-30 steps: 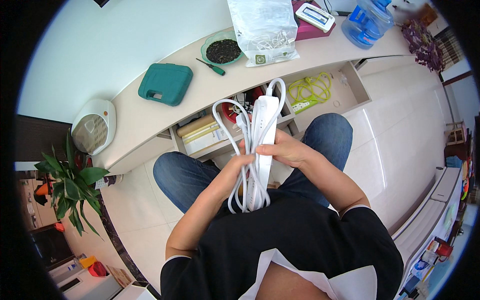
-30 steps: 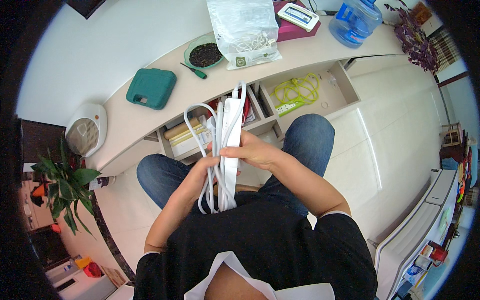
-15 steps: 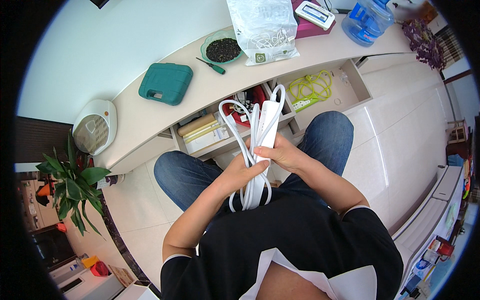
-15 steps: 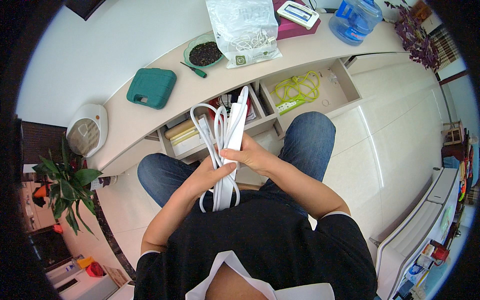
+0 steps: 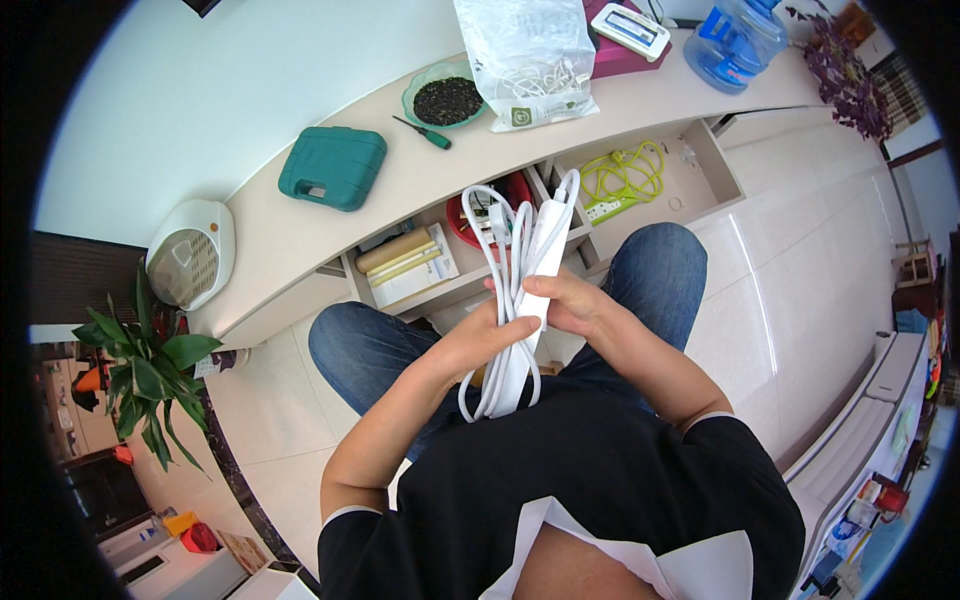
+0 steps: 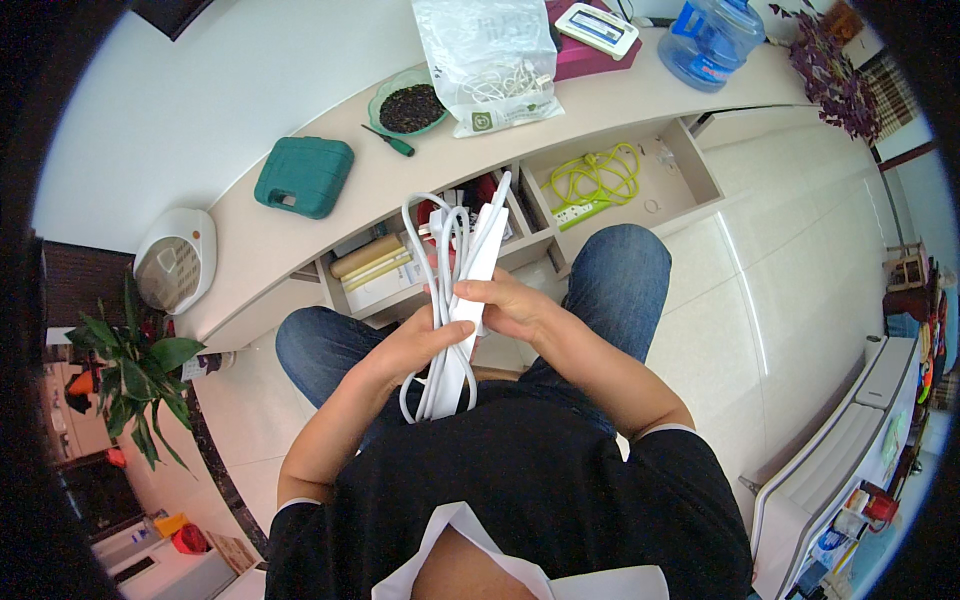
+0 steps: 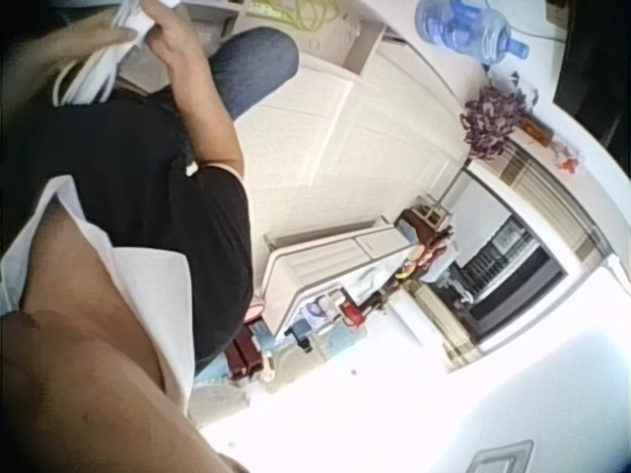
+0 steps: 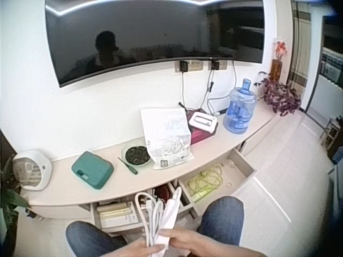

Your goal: The person sits on the floor and handles a white power strip, then switches to a green power strip. They use a screwdriver to unscrew the casing of the green power strip, inspect the internal components, and place the screwdriver into a tool kit.

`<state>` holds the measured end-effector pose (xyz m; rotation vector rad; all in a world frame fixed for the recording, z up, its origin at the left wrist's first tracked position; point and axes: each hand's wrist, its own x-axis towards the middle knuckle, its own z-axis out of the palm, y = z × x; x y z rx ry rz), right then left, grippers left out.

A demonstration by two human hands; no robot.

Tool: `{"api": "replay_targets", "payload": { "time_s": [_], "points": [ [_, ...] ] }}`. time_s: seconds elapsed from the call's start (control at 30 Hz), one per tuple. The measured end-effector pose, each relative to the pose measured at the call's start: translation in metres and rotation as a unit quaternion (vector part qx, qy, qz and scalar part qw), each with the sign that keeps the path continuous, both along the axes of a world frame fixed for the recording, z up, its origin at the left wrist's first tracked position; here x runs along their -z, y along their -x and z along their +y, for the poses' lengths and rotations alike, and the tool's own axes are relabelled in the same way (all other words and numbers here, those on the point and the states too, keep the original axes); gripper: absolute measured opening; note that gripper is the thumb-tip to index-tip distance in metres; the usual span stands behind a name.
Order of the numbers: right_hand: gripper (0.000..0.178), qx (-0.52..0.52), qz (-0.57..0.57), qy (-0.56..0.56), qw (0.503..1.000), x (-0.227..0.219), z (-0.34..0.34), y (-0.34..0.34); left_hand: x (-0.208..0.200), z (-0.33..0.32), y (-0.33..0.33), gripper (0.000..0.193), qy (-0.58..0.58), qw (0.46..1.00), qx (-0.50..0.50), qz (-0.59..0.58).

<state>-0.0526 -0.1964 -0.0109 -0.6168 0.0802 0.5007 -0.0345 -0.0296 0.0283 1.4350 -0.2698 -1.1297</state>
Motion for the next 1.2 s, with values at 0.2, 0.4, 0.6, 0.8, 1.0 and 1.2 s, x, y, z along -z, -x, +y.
{"api": "replay_targets", "payload": {
  "time_s": [0.2,0.4,0.6,0.8,1.0,1.2],
  "points": [
    [0.065,0.016,0.029,-0.058,0.998,0.009,0.002,0.009,0.004,0.002,0.005,0.041,-0.040,0.998,0.004,0.048],
    [0.076,-0.043,-0.054,-0.052,0.996,0.003,-0.007,0.012,-0.008,-0.001,0.010,0.050,-0.026,0.999,0.020,0.012],
    [0.086,-0.271,-0.144,0.306,0.901,0.008,-0.038,0.004,-0.035,0.001,-0.021,0.050,-0.006,0.996,0.046,-0.077],
    [0.070,-0.218,-0.026,0.039,0.975,0.020,-0.037,0.001,-0.064,0.010,-0.050,0.054,-0.062,0.974,0.120,-0.181],
    [0.052,-0.248,0.050,-0.079,0.964,0.052,-0.017,-0.007,-0.086,0.003,-0.051,0.055,-0.154,0.913,0.235,-0.295],
    [0.033,-0.180,-0.046,0.143,0.972,-0.003,-0.022,-0.014,-0.091,0.001,-0.019,0.060,-0.202,0.715,0.333,-0.581]
  ]
}}
